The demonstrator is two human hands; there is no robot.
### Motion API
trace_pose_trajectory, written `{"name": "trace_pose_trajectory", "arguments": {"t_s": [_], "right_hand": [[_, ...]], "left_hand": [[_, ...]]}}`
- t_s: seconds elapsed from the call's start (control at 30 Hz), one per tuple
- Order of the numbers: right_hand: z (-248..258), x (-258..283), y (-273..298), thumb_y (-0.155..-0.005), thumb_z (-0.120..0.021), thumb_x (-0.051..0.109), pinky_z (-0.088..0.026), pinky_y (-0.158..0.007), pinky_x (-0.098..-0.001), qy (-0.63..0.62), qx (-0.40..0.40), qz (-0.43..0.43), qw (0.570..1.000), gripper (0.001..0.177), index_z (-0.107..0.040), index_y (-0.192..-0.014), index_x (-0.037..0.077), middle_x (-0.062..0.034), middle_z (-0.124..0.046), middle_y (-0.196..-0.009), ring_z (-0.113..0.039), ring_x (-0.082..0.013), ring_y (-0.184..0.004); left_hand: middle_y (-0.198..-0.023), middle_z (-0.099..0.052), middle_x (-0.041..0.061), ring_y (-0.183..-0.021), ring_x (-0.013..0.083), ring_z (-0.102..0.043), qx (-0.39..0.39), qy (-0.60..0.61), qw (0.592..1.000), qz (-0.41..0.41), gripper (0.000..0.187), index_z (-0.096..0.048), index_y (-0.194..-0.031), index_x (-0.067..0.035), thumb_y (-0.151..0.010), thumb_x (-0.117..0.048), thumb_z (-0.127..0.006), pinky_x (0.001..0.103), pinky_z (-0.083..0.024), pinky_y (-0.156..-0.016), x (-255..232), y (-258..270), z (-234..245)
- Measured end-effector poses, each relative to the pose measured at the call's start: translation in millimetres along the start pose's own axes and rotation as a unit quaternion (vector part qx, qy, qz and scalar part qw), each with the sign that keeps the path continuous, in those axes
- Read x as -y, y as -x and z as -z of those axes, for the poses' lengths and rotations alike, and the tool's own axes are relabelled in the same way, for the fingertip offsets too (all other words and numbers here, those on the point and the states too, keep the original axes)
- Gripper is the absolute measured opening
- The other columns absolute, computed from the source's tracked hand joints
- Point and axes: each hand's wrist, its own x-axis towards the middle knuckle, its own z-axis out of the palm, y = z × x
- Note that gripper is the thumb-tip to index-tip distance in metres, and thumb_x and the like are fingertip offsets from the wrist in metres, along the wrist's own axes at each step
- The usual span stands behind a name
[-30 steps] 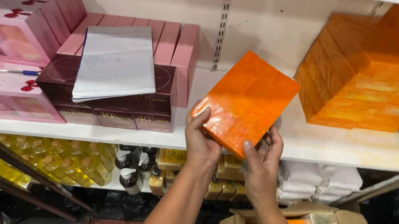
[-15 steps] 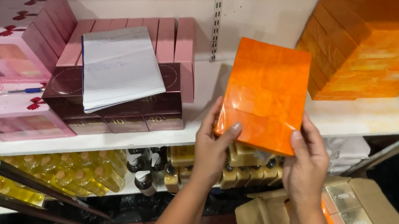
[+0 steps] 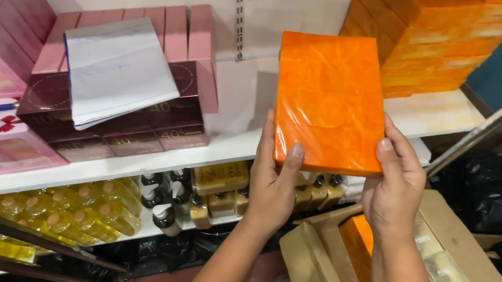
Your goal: Wiping down orange-wrapped product boxes and placing them into a cardboard box.
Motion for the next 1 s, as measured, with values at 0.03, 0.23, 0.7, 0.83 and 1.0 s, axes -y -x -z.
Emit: {"name": "trace_pose_trajectory", "arguments": {"t_s": [0.03,0.23,0.7,0.83,1.0], "right_hand": [[5,6,-2,-0.106,-0.052,0.004,-0.044,-0.118,-0.0380,0.001,-0.001,0.001,1.000,0.039,-0.052,-0.142,-0.011,-0.0188,-0.060,-0.143,-0.058,-0.0240,-0.133],[40,51,-13,-0.106,-0.052,0.007,-0.043,-0.120,-0.0386,0.015,0.017,-0.006,1.000,0.043,-0.050,-0.144,-0.013,-0.0201,-0.059,-0.146,-0.058,-0.0250,-0.135],[189,129,-41,-0.106,-0.052,0.010,-0.044,-0.119,-0.0411,0.004,0.104,-0.051,0.993,0.045,-0.049,-0.146,-0.009,-0.0200,-0.057,-0.148,-0.057,-0.0270,-0.137],[209,136,-48,-0.108,-0.051,0.010,-0.044,-0.120,-0.0410,0.015,0.110,-0.047,0.993,0.043,-0.050,-0.146,-0.010,-0.0199,-0.057,-0.148,-0.057,-0.0268,-0.137],[214,137,-61,-0.106,-0.051,0.009,-0.043,-0.120,-0.0396,0.009,0.105,-0.045,0.993,0.044,-0.049,-0.146,-0.009,-0.0190,-0.057,-0.149,-0.056,-0.0256,-0.138]], "left_hand": [[-0.165,-0.038,0.019,-0.149,0.0245,-0.041,0.001,0.001,1.000,0.000,0.074,-0.018,-0.164,0.003,-0.108,-0.030,-0.052,0.036,-0.033,-0.122,-2,3,-7],[-0.169,-0.029,0.021,-0.154,0.0283,-0.034,0.028,-0.008,0.999,-0.037,0.080,-0.010,-0.165,0.003,-0.107,-0.028,-0.056,0.039,-0.030,-0.125,-14,22,-60],[-0.168,-0.030,0.018,-0.151,0.0247,-0.038,-0.011,0.017,0.999,-0.031,0.083,-0.006,-0.167,0.001,-0.106,-0.019,-0.059,0.037,-0.034,-0.124,-5,70,-222],[-0.167,-0.030,0.017,-0.150,0.0243,-0.039,-0.010,0.054,0.998,-0.028,0.086,-0.005,-0.167,0.001,-0.105,-0.016,-0.061,0.037,-0.035,-0.123,3,72,-245],[-0.164,-0.034,0.018,-0.148,0.0264,-0.043,-0.006,0.012,0.999,-0.046,0.100,-0.005,-0.166,0.001,-0.094,-0.012,-0.072,0.039,-0.037,-0.123,6,61,-256]]}}
